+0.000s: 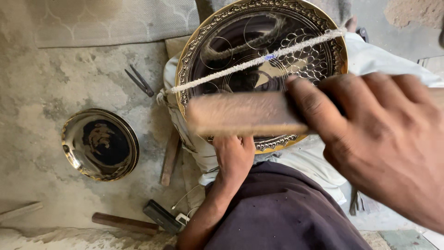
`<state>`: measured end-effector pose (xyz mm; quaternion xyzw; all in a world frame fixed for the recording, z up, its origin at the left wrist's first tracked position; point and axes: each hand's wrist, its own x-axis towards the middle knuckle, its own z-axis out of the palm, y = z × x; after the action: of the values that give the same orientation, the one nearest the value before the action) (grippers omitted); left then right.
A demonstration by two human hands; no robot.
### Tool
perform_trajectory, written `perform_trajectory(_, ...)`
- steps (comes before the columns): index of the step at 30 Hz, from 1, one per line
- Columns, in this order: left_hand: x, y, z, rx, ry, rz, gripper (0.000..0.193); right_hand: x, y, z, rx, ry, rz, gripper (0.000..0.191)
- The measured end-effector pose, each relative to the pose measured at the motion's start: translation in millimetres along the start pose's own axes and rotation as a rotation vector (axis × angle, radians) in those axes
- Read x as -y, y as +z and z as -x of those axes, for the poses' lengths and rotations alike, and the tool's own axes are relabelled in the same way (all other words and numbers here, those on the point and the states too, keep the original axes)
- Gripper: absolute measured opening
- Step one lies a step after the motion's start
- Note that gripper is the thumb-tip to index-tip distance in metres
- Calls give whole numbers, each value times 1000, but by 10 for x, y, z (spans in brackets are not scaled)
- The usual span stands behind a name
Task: The person sits on the floor with a large brass tray on their lap and hammers a small punch with a wooden mallet to chase a decorative pattern into the tray surface. They reposition the punch across the fish-scale design and occasionally steady the tray with the other hand.
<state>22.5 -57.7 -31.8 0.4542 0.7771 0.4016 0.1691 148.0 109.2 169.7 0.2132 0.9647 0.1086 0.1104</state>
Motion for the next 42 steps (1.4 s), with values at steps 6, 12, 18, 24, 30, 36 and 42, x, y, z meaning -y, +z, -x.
perform_trajectory(6,-1,47,11,-53,-18,90,22,-74,113,22,-138,-8,-109,72)
perform_trajectory(12,-49,46,-6,-23,-159,207,25,6,73,-144,-126,93,-503,69)
perform_trajectory(18,-76,14,-78,-61,87,20,24,-96,141,-107,-165,-94,-49,60)
perform_trajectory(24,-125,-39,-196,61,-8,206,28,-152,296,-3,-32,56,-92,64)
perform_trajectory(30,-115,-119,-452,254,112,222,35,-202,553,190,-51,310,-451,69)
perform_trajectory(36,-149,-160,-680,512,178,175,28,-185,813,520,14,537,-721,62)
perform_trajectory(42,-192,-201,-907,691,363,153,29,29,1028,856,33,689,-803,68)
